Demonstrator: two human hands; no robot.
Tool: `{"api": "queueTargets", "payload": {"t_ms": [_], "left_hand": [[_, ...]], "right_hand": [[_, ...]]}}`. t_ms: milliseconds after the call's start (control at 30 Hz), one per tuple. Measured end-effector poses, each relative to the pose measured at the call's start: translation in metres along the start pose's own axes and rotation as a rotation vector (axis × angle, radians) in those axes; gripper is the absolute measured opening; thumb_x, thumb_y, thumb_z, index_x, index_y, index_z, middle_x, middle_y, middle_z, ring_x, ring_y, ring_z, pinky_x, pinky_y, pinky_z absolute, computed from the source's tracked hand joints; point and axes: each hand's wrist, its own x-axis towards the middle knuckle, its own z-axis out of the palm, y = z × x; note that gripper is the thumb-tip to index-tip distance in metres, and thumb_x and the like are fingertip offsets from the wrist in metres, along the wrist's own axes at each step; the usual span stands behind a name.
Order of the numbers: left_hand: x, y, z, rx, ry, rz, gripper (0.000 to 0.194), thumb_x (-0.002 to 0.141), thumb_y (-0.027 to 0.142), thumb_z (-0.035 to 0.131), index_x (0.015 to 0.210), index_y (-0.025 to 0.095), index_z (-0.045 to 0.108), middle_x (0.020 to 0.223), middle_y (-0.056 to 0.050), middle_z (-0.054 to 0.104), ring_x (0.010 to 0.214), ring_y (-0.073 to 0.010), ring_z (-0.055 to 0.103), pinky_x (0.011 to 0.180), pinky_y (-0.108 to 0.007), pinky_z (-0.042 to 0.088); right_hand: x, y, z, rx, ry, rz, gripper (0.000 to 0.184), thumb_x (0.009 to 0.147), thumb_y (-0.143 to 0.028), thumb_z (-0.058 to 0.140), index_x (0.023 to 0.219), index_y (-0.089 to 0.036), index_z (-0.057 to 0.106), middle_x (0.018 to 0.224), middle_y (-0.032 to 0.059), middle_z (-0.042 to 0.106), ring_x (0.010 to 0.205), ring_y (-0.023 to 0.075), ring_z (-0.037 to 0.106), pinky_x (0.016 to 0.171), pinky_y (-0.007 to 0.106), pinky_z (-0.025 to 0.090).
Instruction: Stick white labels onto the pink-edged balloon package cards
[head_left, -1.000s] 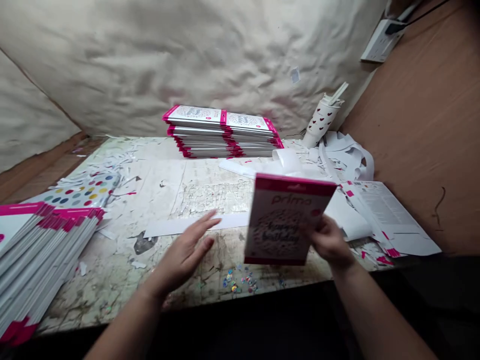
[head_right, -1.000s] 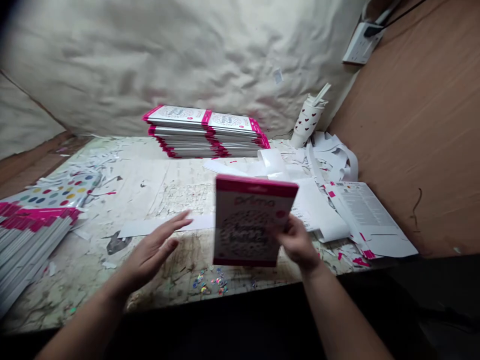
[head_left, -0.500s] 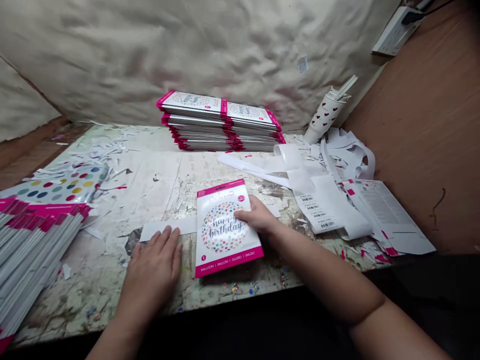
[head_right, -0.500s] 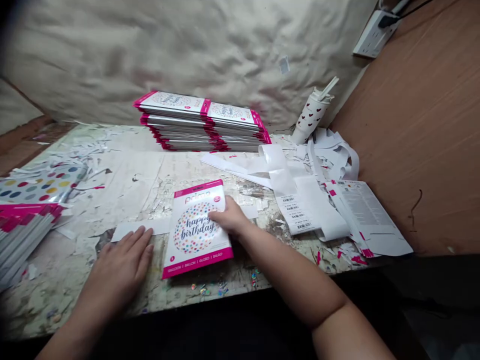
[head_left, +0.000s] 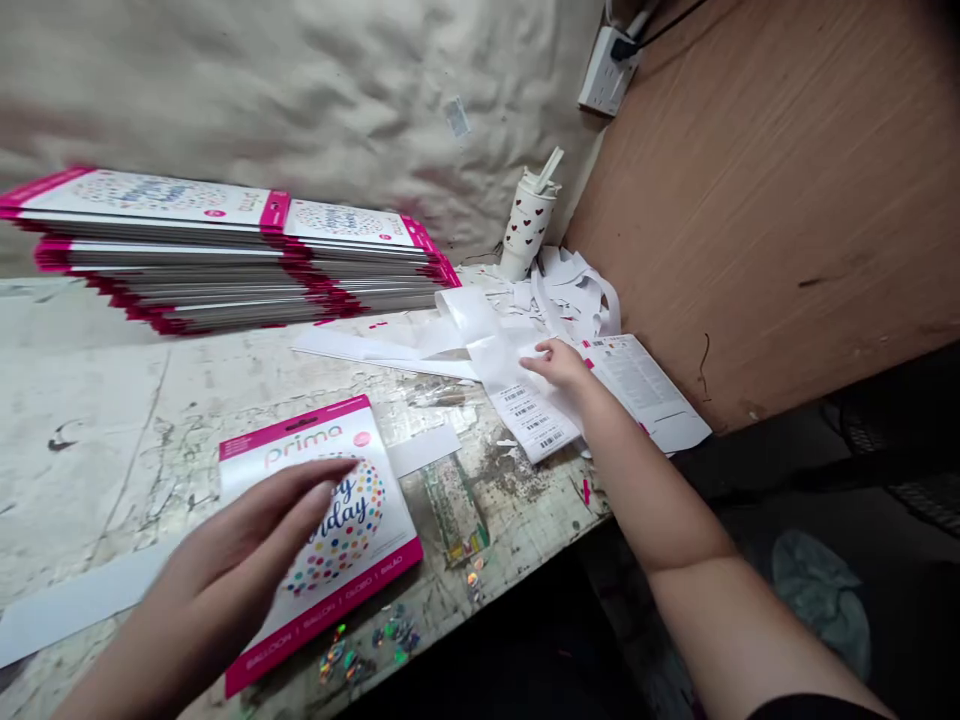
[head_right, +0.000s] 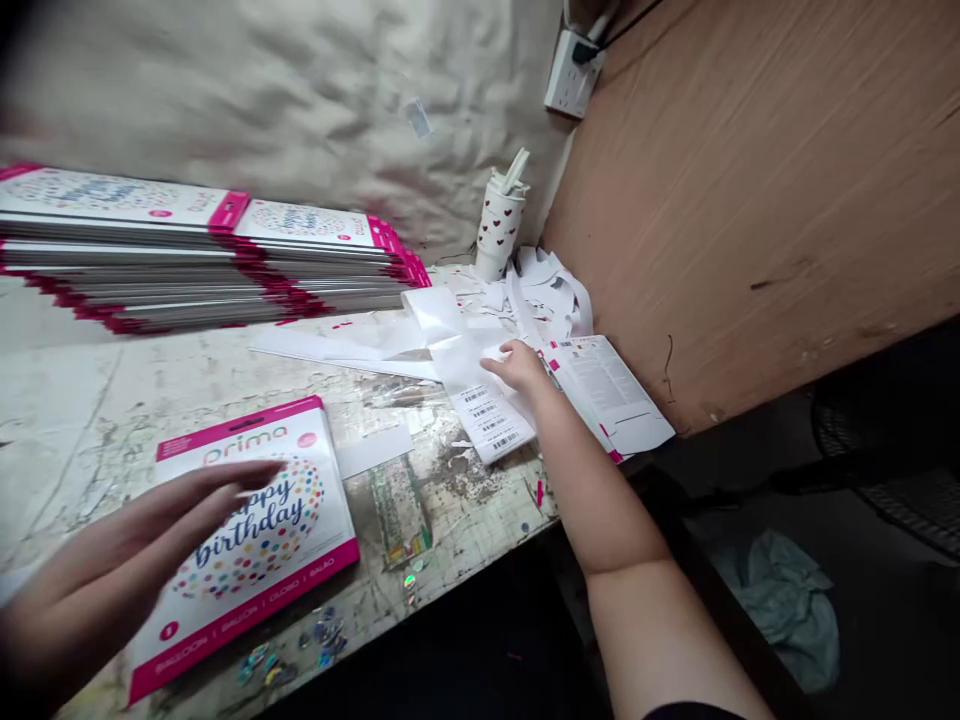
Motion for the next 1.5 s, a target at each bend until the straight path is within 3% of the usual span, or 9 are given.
{"api": "queueTargets", "payload": {"t_ms": [100, 300, 500, 867, 1100, 1233, 1300, 1400, 1500], "left_hand": [[0.051, 0.057, 0.05, -0.415, -0.281, -0.132, 0.04, 0.073, 0.052, 0.061, 0.101, 0.024, 0.066, 0.111, -0.007, 0.065, 0.104, -0.0264, 0.057, 0.091, -0.041, 0.042], [0.126, 0.087, 0.123, -0.753, -0.229, -0.298, 0.046, 0.061, 0.037, 0.077, 0.099, 0.016, 0.061, 0.104, -0.009, 0.064, 0.088, -0.0179, 0.06, 0.081, -0.032, 0.045], [0.142, 0.11, 0.147, -0.949, -0.38, -0.288, 0.027, 0.069, 0.029, 0.071, 0.09, 0.016, 0.063, 0.078, -0.004, 0.068, 0.065, -0.0124, 0.061, 0.066, -0.025, 0.05], [0.141, 0.115, 0.161, -0.985, -0.447, -0.247, 0.019, 0.077, 0.021, 0.062, 0.094, 0.012, 0.063, 0.08, -0.005, 0.069, 0.069, -0.0139, 0.062, 0.068, -0.024, 0.051], [0.136, 0.119, 0.167, -0.956, -0.424, -0.207, 0.023, 0.075, 0.028, 0.065, 0.093, 0.013, 0.062, 0.079, -0.003, 0.068, 0.07, -0.0142, 0.061, 0.069, -0.025, 0.05], [0.151, 0.123, 0.176, -0.893, -0.401, -0.219, 0.022, 0.077, 0.029, 0.062, 0.094, 0.014, 0.061, 0.081, -0.005, 0.069, 0.073, -0.0157, 0.063, 0.072, -0.027, 0.051], [0.164, 0.125, 0.174, -0.824, -0.392, -0.25, 0.025, 0.078, 0.035, 0.06, 0.09, 0.013, 0.06, 0.077, -0.007, 0.068, 0.07, -0.018, 0.063, 0.068, -0.03, 0.051], [0.178, 0.118, 0.139, -0.617, -0.328, -0.241, 0.036, 0.076, 0.049, 0.059, 0.084, 0.014, 0.061, 0.068, -0.007, 0.065, 0.063, -0.0197, 0.061, 0.06, -0.031, 0.049], [0.165, 0.092, 0.064, -0.104, -0.109, -0.055, 0.033, 0.069, 0.05, 0.065, 0.073, 0.017, 0.062, 0.06, -0.002, 0.06, 0.057, -0.0158, 0.053, 0.061, -0.028, 0.042]], "right_hand": [[0.012, -0.01, 0.015, 0.111, -0.119, -0.022, 0.029, 0.055, -0.028, 0.079, 0.068, -0.016, 0.056, 0.067, -0.0001, 0.058, 0.068, 0.0162, 0.057, 0.068, 0.03, 0.045], [-0.002, -0.04, -0.003, 0.541, -0.25, -0.191, 0.018, 0.073, -0.031, 0.065, 0.075, -0.017, 0.053, 0.067, -0.0024, 0.061, 0.061, 0.0113, 0.058, 0.061, 0.024, 0.048], [-0.034, -0.021, -0.027, 0.807, -0.293, -0.437, 0.069, 0.063, -0.029, 0.076, 0.122, -0.029, 0.041, 0.072, -0.0062, 0.061, 0.068, 0.0141, 0.061, 0.064, 0.027, 0.05], [-0.066, 0.0, -0.043, 0.119, 0.097, -0.802, 0.01, 0.082, -0.028, 0.062, 0.09, -0.024, 0.066, 0.088, 0.0043, 0.061, 0.086, 0.0194, 0.055, 0.079, 0.036, 0.047], [-0.069, 0.007, -0.041, -0.047, 0.303, -0.864, 0.033, 0.081, -0.03, 0.063, 0.114, -0.027, 0.058, 0.123, 0.0069, 0.054, 0.115, 0.0265, 0.046, 0.099, 0.048, 0.037], [-0.089, 0.004, -0.037, -0.105, 0.387, -0.923, 0.018, 0.083, -0.017, 0.058, 0.093, -0.029, 0.066, 0.123, 0.0033, 0.057, 0.121, 0.0279, 0.042, 0.1, 0.051, 0.032], [-0.112, -0.004, -0.034, 0.045, 0.283, -0.934, 0.017, 0.081, -0.016, 0.058, 0.09, -0.028, 0.065, 0.119, 0.0032, 0.06, 0.121, 0.0276, 0.044, 0.1, 0.05, 0.033], [-0.141, -0.018, -0.024, 0.457, -0.019, -0.815, 0.042, 0.077, -0.021, 0.062, 0.116, -0.031, 0.051, 0.119, 0.0049, 0.057, 0.113, 0.0246, 0.05, 0.093, 0.043, 0.043], [-0.137, -0.032, 0.0, 0.513, -0.176, -0.678, 0.075, 0.076, -0.019, 0.063, 0.139, -0.032, 0.024, 0.115, 0.006, 0.054, 0.102, 0.0198, 0.055, 0.085, 0.036, 0.047]]}}
